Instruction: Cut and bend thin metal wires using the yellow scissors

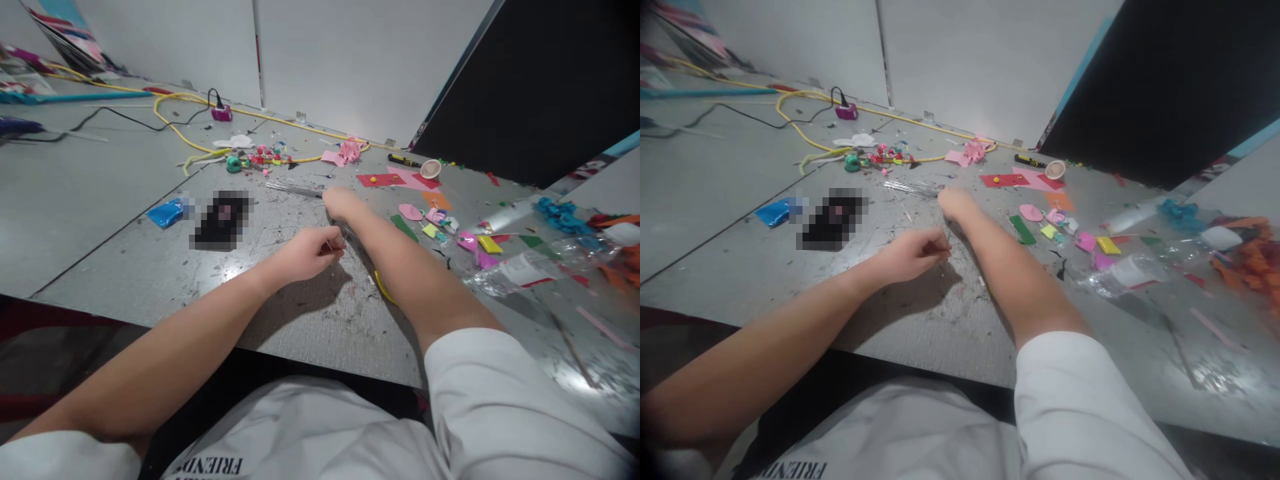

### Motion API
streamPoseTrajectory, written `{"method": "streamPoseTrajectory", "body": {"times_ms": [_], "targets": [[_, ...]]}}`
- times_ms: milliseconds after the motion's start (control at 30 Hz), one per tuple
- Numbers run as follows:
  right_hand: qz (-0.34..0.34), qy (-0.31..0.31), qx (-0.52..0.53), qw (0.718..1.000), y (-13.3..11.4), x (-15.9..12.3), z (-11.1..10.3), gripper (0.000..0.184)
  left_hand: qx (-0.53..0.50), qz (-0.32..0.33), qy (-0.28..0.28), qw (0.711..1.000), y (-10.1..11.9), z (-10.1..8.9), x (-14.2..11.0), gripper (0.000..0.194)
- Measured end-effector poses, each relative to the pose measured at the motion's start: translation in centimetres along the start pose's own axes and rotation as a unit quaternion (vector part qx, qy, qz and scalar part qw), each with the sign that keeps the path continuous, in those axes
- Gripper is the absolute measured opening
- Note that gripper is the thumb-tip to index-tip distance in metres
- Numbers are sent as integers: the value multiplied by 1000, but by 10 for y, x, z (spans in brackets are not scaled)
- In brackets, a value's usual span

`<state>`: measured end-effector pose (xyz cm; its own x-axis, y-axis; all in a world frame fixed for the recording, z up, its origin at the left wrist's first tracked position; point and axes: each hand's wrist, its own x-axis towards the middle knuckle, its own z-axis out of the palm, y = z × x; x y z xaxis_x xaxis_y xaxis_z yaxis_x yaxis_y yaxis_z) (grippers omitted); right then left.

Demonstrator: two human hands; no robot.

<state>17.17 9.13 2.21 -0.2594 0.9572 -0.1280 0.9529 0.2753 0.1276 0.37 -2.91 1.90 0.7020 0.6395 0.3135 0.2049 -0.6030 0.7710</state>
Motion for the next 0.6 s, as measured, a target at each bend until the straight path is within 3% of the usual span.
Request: {"method": "streamPoseTrajectory", "body": {"times_ms": [200, 333, 400, 500, 600], "targets": [[-9, 55, 10, 998, 16, -10, 1, 33, 2, 0, -2, 1000, 0, -1, 0, 5], [-12, 147, 103, 984, 34, -39, -5, 18, 13, -11, -4, 1000, -1, -1, 0, 7], [-25, 199, 202, 958, 36, -64, -4, 9, 15, -18, -2, 1000, -1, -2, 0, 8], [-35, 211, 387, 897, 24, -111, 2, 3, 23, -26, 6, 999, -2, -2, 0, 6], [-28, 211, 467, 858, 4, -152, 9, 7, 23, -33, 9, 999, -3, -2, 0, 7]]}}
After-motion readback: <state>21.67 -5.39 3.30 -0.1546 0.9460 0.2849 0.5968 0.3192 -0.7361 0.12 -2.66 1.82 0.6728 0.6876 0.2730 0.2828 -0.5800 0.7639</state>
